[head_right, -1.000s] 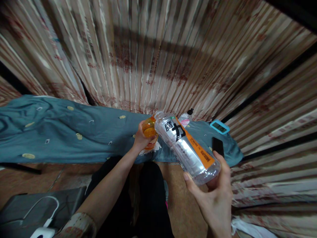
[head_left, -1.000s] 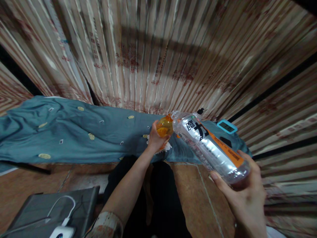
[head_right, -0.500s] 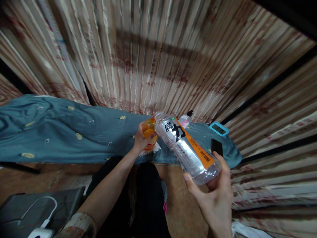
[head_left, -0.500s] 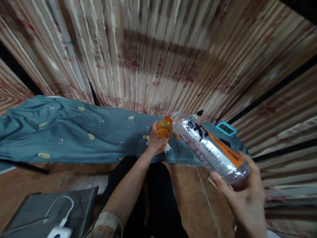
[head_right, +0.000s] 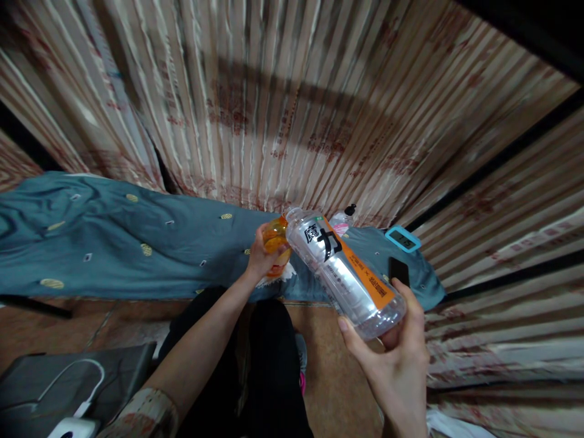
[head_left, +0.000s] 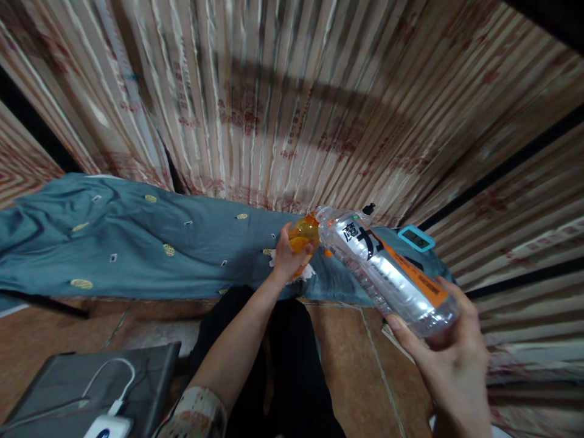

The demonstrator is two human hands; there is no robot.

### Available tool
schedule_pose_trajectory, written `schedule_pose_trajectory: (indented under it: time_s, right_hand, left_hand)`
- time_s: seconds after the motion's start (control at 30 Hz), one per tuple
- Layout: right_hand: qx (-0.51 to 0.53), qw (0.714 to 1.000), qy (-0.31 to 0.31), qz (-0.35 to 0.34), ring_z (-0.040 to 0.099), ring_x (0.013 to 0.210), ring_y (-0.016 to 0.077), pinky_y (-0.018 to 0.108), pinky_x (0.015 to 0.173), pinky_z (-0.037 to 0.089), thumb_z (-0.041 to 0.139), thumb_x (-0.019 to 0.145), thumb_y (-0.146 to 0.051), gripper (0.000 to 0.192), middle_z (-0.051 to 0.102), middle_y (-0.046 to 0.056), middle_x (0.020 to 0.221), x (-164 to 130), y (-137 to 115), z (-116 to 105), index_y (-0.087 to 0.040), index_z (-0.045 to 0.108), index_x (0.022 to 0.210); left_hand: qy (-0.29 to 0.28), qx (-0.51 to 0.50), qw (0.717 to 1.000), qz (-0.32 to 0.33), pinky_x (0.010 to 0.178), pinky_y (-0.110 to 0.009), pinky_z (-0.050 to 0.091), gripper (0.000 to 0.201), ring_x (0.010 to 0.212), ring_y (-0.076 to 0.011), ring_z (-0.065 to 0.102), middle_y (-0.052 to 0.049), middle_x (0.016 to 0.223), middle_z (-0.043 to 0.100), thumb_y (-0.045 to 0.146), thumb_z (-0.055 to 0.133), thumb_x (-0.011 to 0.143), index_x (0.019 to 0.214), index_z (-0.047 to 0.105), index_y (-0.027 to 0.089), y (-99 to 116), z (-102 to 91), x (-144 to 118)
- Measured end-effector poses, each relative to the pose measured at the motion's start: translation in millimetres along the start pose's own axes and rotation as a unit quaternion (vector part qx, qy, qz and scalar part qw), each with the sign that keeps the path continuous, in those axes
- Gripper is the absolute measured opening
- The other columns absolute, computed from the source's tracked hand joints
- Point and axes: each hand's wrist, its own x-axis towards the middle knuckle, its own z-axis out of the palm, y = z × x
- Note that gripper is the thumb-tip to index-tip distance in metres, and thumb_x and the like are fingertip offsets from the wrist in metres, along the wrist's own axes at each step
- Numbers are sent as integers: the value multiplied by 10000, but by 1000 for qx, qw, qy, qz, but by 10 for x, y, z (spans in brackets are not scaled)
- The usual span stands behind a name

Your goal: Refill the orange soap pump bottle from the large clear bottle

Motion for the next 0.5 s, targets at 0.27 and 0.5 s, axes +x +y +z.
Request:
schedule_pose_trajectory:
  time_s: [0.27,0.5]
  right_hand:
    - [-18,1000,-2,-23,679,1062,273,431,923,571,864,634,-523,961,626,139,1318,-11,68,-6,-183,496,1454]
    - [14,1000,-12,11,697,1015,294,462,878,585,890,598,-520,1009,650,158,1281,-11,82,9,-194,483,1461]
  left_hand:
    - [-8,9,1000,3,1075,-467,502,788,1240,-309,639,-155,1338,642,382,836,683,1348,463,182,25,-18,4]
    - [-10,5,1000,-5,1060,-499,512,841,1209,-317,653,-144,1328,652,354,871,627,1342,453,208,31,-28,9]
